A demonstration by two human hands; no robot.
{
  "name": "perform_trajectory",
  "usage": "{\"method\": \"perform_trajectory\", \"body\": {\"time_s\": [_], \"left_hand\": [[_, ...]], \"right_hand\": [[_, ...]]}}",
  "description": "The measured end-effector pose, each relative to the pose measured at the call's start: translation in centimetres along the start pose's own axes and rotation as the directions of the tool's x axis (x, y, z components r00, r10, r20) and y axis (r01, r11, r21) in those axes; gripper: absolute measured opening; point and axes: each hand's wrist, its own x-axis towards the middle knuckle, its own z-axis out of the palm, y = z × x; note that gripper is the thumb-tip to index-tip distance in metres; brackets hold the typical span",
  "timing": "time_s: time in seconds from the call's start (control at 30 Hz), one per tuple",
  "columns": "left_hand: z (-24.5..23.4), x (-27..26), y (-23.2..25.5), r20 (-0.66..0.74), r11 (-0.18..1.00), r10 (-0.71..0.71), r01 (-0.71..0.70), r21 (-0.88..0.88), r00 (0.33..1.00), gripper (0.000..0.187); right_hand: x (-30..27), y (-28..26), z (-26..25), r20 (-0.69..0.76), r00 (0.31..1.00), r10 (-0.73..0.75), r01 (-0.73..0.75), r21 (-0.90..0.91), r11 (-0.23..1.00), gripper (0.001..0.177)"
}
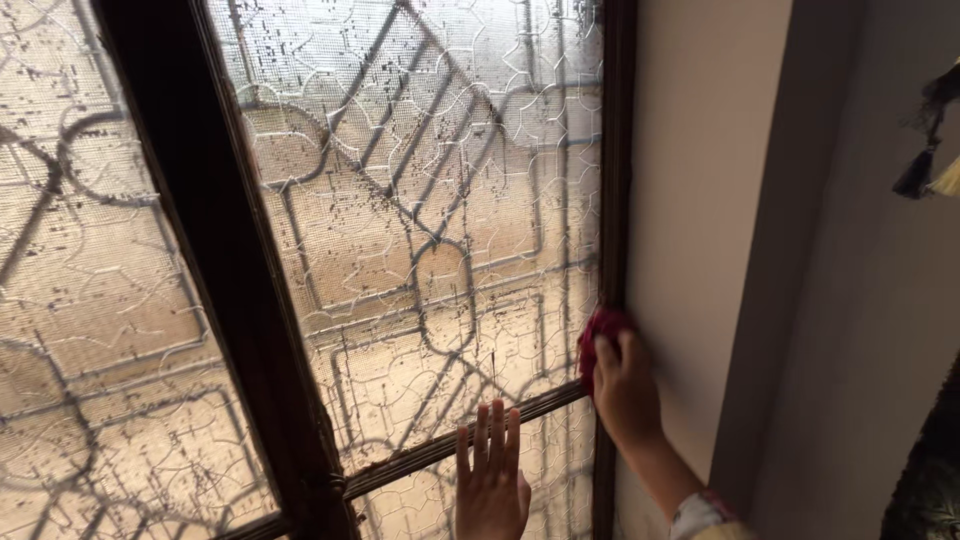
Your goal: The person wipes the wooden window frame and sill with a pink cloth. They clean the lower sill, vertical edges, and upper frame sections, moving around the perimeter of the window.
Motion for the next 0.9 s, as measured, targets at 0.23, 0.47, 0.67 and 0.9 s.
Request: {"method": "perform_trajectory", "body": {"time_s": [0.23, 0.47, 0.67, 0.9], "left_hand": [[0.0, -0.1, -0.3, 0.029, 0.998, 0.013, -0.011, -0.059, 1.0, 0.1], [2.8, 0.0, -1.0, 0.103, 0.993, -0.002, 0.015, -0.118, 0.995, 0.104], [3.6, 0.5, 0.4, -0.224, 0.977, -0.027, -0.022, -0.211, 0.974, 0.099], [-6.1, 9.8, 5.9, -0.177, 0.506, -0.245, -0.03, -0.862, 0.953, 0.056]], "right_hand": [[3.3, -0.3, -1.1, 0.023, 0.99, 0.142, -0.144, 0.205, 0.968, 0.029], [0.8, -1.2, -0.6, 0.006, 0.999, 0.037, -0.037, 0.066, 0.997, 0.031], [-0.5, -0.7, -2.0, 0.174, 0.977, 0.125, -0.155, 0.166, 0.974, 0.031], [6.8, -2.0, -7.3, 0.25, 0.934, 0.257, -0.357, 0.581, 0.732, 0.032]]}}
